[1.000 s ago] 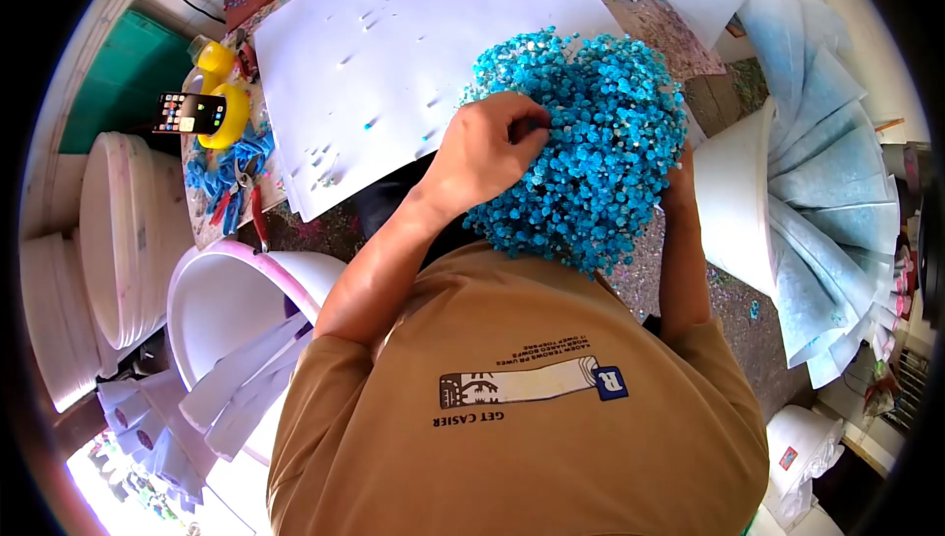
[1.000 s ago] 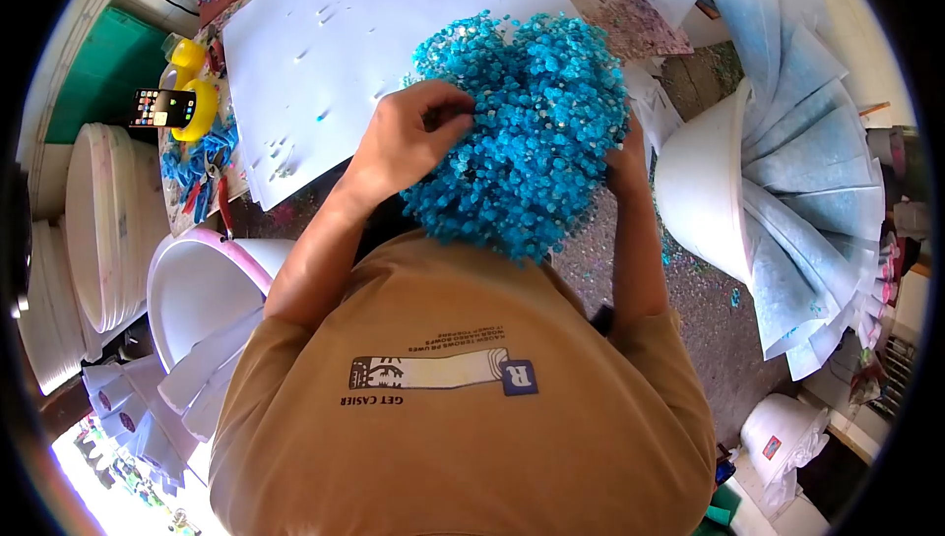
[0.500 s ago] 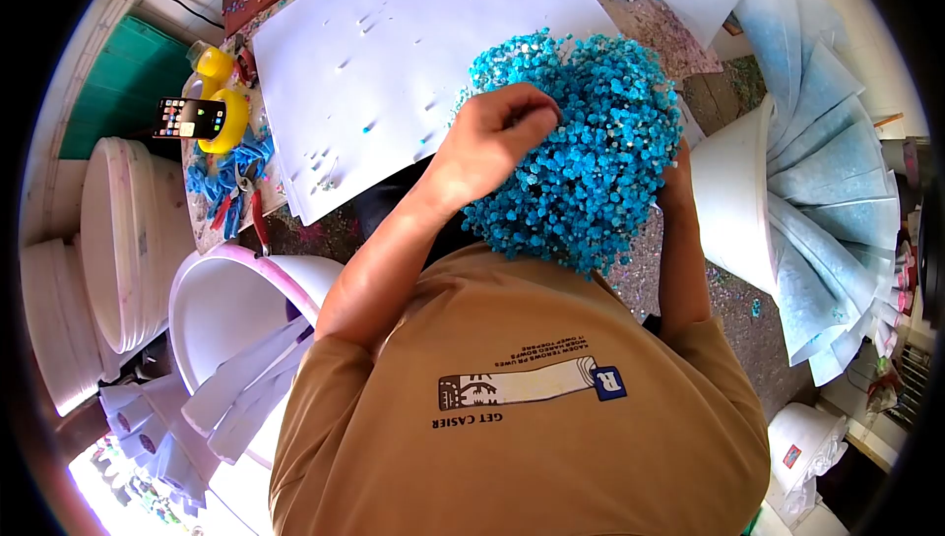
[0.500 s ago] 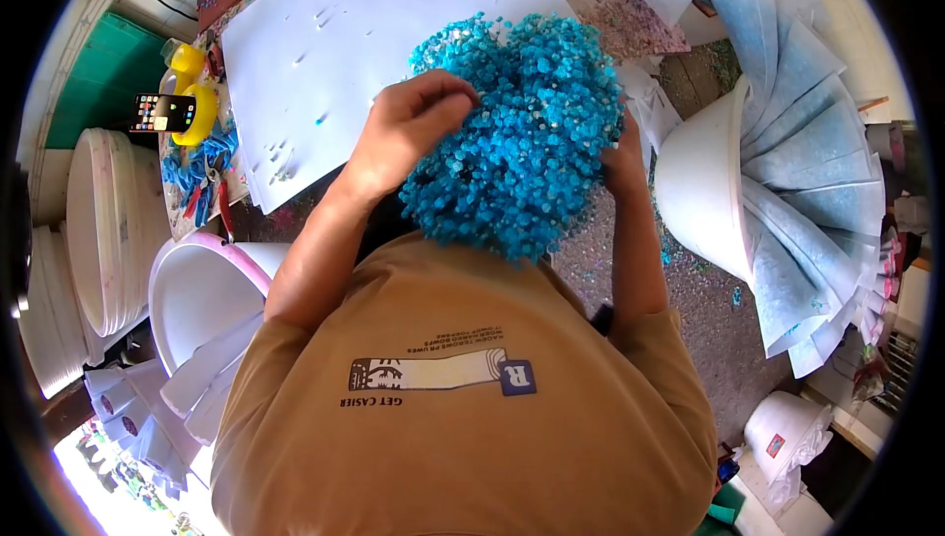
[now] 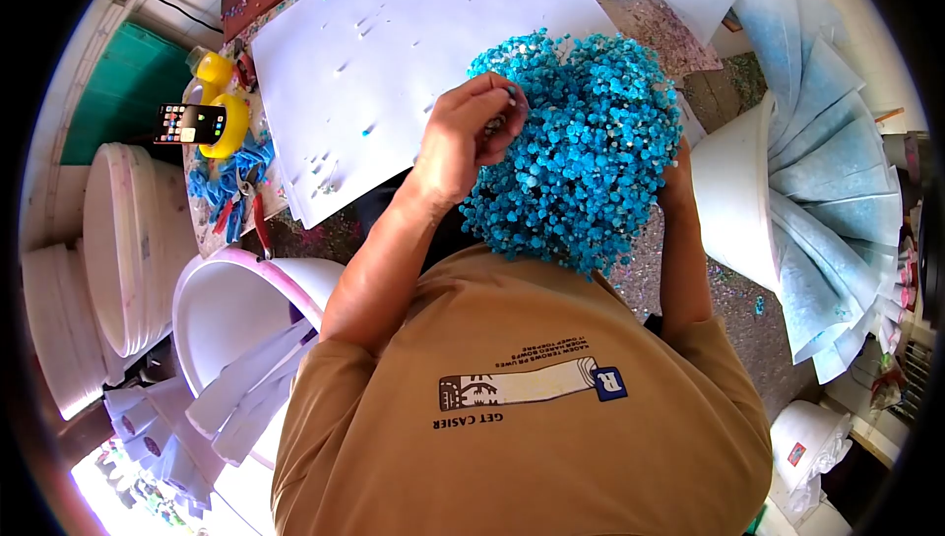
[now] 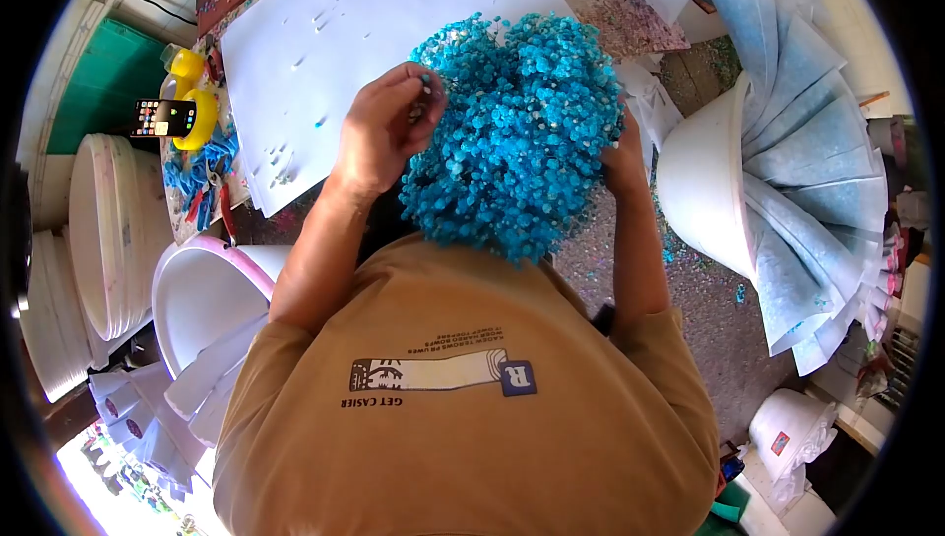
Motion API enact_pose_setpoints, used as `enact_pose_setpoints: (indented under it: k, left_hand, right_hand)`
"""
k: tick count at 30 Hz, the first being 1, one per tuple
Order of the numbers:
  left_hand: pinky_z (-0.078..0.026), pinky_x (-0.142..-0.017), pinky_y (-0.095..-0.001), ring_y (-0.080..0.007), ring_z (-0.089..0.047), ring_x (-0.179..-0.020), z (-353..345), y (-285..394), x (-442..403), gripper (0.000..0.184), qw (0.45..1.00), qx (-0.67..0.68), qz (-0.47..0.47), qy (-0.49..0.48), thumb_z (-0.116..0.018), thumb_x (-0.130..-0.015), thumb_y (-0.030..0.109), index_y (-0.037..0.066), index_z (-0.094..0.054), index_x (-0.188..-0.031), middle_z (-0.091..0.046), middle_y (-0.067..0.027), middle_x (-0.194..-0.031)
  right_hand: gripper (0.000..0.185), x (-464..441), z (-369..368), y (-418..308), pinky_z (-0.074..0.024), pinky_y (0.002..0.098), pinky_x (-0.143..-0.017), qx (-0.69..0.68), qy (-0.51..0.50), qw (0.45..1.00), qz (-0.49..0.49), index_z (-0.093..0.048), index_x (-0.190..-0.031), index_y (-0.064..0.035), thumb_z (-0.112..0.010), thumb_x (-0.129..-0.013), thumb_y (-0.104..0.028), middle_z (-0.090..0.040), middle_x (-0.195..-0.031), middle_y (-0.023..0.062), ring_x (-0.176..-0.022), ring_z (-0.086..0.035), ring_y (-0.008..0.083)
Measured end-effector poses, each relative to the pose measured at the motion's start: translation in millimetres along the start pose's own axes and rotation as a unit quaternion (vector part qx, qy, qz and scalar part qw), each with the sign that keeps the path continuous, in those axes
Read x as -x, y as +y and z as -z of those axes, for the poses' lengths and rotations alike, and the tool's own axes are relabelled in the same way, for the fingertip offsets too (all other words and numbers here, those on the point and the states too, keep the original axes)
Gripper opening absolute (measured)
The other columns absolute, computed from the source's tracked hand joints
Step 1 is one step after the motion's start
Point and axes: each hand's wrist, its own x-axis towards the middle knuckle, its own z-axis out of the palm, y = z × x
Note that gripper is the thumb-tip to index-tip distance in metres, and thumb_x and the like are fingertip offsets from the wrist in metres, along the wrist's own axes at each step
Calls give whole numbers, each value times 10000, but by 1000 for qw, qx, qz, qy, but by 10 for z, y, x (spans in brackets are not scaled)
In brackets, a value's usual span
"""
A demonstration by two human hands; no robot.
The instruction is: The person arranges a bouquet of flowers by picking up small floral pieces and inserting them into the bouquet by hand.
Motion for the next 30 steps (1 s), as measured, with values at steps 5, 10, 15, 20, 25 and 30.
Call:
enact_pose_setpoints:
  k: [5, 10, 15, 20, 25, 30]
  left_hand:
    - [-420, -582, -247, -95, -509, -668, 54, -139, -60, 200, 933, -323, -149, 49, -640, -917, 123, -19, -660, -1056, -614, -49, -816]
    - [-452, -646, -258, -78, -528, -700, -60, -81, -41, 192, 872, -454, -170, 73, -731, -849, 96, -9, -701, -1007, -632, -22, -759]
    - [-407, -593, -231, -89, -504, -670, 16, -135, -33, 152, 930, -341, -133, 35, -688, -864, 76, -7, -667, -990, -599, -33, -756]
    - [-233, -459, -246, -92, -331, -557, 26, 60, -59, 241, 999, 40, -1, 16, -467, -1002, 282, 61, -543, -943, -505, -36, -735]
    - [-243, -458, -236, -85, -367, -557, -75, 176, -160, 257, 993, -106, 45, 35, -545, -984, 311, 68, -616, -943, -535, -31, -733]
    - [-472, -643, -265, -124, -581, -689, -91, 49, -295, 267, 863, -488, -133, 16, -676, -910, 225, -26, -720, -991, -671, -80, -772]
  right_hand:
    - [964, -18, 29, 35, -459, 354, -1021, 3, -6, 1000, 3, -437, -1443, -7, -794, -629, -380, -594, -1327, 88, -1191, -583, 211]
    - [960, -22, 53, 59, -457, 359, -1025, 15, 2, 1000, -8, -439, -1443, -11, -787, -623, -367, -593, -1326, 85, -1189, -583, 208]
    - [960, -30, 50, 45, -455, 364, -1027, 17, -2, 1000, -15, -441, -1441, -12, -791, -621, -367, -594, -1325, 84, -1194, -580, 210]
    - [957, -14, 33, 35, -453, 362, -1028, -11, -3, 1000, -6, -441, -1439, -10, -793, -619, -356, -593, -1326, 84, -1197, -577, 209]
    - [964, -36, 12, 31, -449, 362, -1033, 14, -8, 1000, 5, -437, -1440, -10, -797, -614, -353, -593, -1325, 85, -1197, -577, 213]
    - [950, -41, 32, 46, -453, 360, -1027, 24, -15, 999, 16, -443, -1434, -11, -798, -622, -353, -597, -1319, 84, -1189, -581, 211]
